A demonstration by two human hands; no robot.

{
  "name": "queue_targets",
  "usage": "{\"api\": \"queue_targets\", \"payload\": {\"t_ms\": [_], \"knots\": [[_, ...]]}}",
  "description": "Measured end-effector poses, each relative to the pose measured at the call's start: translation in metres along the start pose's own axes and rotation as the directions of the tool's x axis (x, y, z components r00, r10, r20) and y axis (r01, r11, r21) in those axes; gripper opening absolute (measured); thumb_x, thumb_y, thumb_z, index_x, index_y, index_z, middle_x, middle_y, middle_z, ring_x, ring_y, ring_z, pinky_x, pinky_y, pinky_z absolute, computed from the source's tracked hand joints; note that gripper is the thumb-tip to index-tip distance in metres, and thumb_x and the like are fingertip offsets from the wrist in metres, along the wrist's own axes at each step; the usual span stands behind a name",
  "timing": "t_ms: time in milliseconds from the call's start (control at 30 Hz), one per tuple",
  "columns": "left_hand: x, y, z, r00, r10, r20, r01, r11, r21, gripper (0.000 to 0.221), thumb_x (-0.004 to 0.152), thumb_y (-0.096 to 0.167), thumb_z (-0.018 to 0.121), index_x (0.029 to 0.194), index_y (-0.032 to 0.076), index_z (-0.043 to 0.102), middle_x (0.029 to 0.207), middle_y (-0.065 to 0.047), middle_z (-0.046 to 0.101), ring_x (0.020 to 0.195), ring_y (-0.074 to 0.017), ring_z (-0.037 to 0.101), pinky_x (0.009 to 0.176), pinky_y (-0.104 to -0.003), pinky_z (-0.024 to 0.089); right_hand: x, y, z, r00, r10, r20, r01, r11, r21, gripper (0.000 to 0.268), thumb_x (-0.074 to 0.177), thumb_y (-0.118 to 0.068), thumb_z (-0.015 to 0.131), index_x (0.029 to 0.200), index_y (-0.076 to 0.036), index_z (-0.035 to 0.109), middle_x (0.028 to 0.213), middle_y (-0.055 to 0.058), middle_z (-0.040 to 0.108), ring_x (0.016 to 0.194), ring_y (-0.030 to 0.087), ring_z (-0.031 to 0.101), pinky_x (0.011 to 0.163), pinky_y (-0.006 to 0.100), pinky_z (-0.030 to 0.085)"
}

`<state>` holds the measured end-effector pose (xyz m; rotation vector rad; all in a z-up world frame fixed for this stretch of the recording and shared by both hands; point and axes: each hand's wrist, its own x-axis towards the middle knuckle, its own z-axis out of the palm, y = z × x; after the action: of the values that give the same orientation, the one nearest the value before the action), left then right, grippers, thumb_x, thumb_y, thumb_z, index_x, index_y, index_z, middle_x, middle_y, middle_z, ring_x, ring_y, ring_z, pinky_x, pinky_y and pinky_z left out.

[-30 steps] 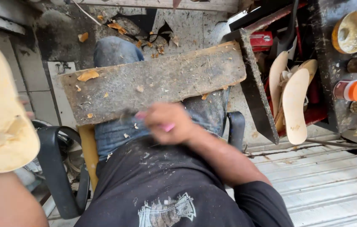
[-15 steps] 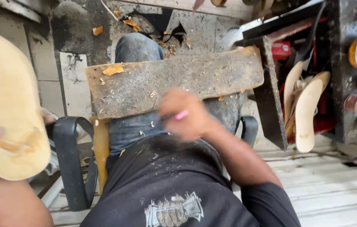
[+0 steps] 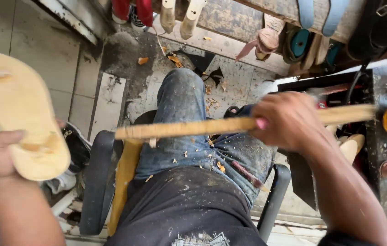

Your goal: Applying adhesive to a sandal sole and spreading it with a brush

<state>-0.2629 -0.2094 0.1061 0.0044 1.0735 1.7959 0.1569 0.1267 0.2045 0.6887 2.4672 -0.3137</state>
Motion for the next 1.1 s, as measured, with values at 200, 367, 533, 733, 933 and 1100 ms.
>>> {"api": "queue_targets", "payload": {"t_ms": [200,367,533,733,933,1100], "knots": [[-0.010,0.012,-0.025,1.000,-0.027,-0.008,0.028,0.996,0.081,0.091,0.068,0.021,0.077,0.154,0.004,0.052,0.124,-0.022,0.071,0.098,-0.0393,0.075,0.080,-0.048,0.062,-0.056,-0.051,0.071,0.783,-0.265,-0.562,-0.106,0.834,-0.542,0.067,0.103,-0.076,0.023,0.092,-0.021,0.060,0.079,0.000,0.046,0.061,0.017,0.050,0.052,0.035,0.041],[0.013,0.010,-0.016,0.999,-0.041,0.030,0.035,0.983,0.180,0.089,0.067,0.030,0.075,0.149,0.005,0.054,0.123,-0.019,0.071,0.103,-0.0334,0.074,0.083,-0.043,0.061,-0.025,-0.025,0.194,0.698,-0.275,-0.661,0.154,0.959,-0.236,0.020,0.094,-0.035,0.058,0.086,-0.017,0.058,0.073,0.001,0.049,0.058,0.024,0.060,0.058,0.036,0.049],[0.021,0.022,-0.026,0.996,-0.094,0.004,0.089,0.956,0.280,0.088,0.065,0.036,0.074,0.146,0.005,0.056,0.122,-0.016,0.070,0.106,-0.0290,0.073,0.085,-0.039,0.060,-0.060,-0.029,0.121,0.553,-0.343,-0.760,0.000,0.912,-0.411,0.015,0.096,-0.017,0.058,0.084,-0.012,0.065,0.069,0.006,0.046,0.054,0.024,0.051,0.059,0.035,0.046],[0.037,0.024,-0.020,0.989,-0.147,0.012,0.131,0.909,0.396,0.088,0.064,0.044,0.072,0.142,0.006,0.058,0.121,-0.013,0.070,0.111,-0.0233,0.071,0.088,-0.034,0.058,-0.015,-0.015,0.206,0.508,-0.442,-0.739,0.205,0.896,-0.395,0.038,0.107,-0.039,0.043,0.080,-0.016,0.058,0.069,0.002,0.046,0.055,0.020,0.051,0.058,0.033,0.044],[0.034,0.022,-0.014,0.974,-0.221,-0.044,0.213,0.834,0.509,0.089,0.064,0.050,0.064,0.142,0.007,0.056,0.126,-0.010,0.066,0.120,-0.0194,0.065,0.094,-0.033,0.053,-0.030,0.000,0.051,0.994,-0.109,0.017,0.107,0.991,0.085,0.014,0.091,-0.042,0.064,0.087,-0.029,0.067,0.069,-0.008,0.058,0.058,0.011,0.052,0.052,0.027,0.045],[0.033,0.011,0.019,0.922,-0.355,-0.152,0.370,0.695,0.617,0.094,0.069,0.044,0.039,0.156,0.009,0.039,0.150,-0.011,0.050,0.143,-0.0236,0.048,0.110,-0.047,0.039,0.029,0.050,0.085,0.937,-0.157,-0.313,0.245,0.932,0.267,0.019,0.087,-0.037,0.082,0.082,-0.021,0.073,0.070,-0.006,0.063,0.068,0.012,0.063,0.068,0.033,0.057]]}}
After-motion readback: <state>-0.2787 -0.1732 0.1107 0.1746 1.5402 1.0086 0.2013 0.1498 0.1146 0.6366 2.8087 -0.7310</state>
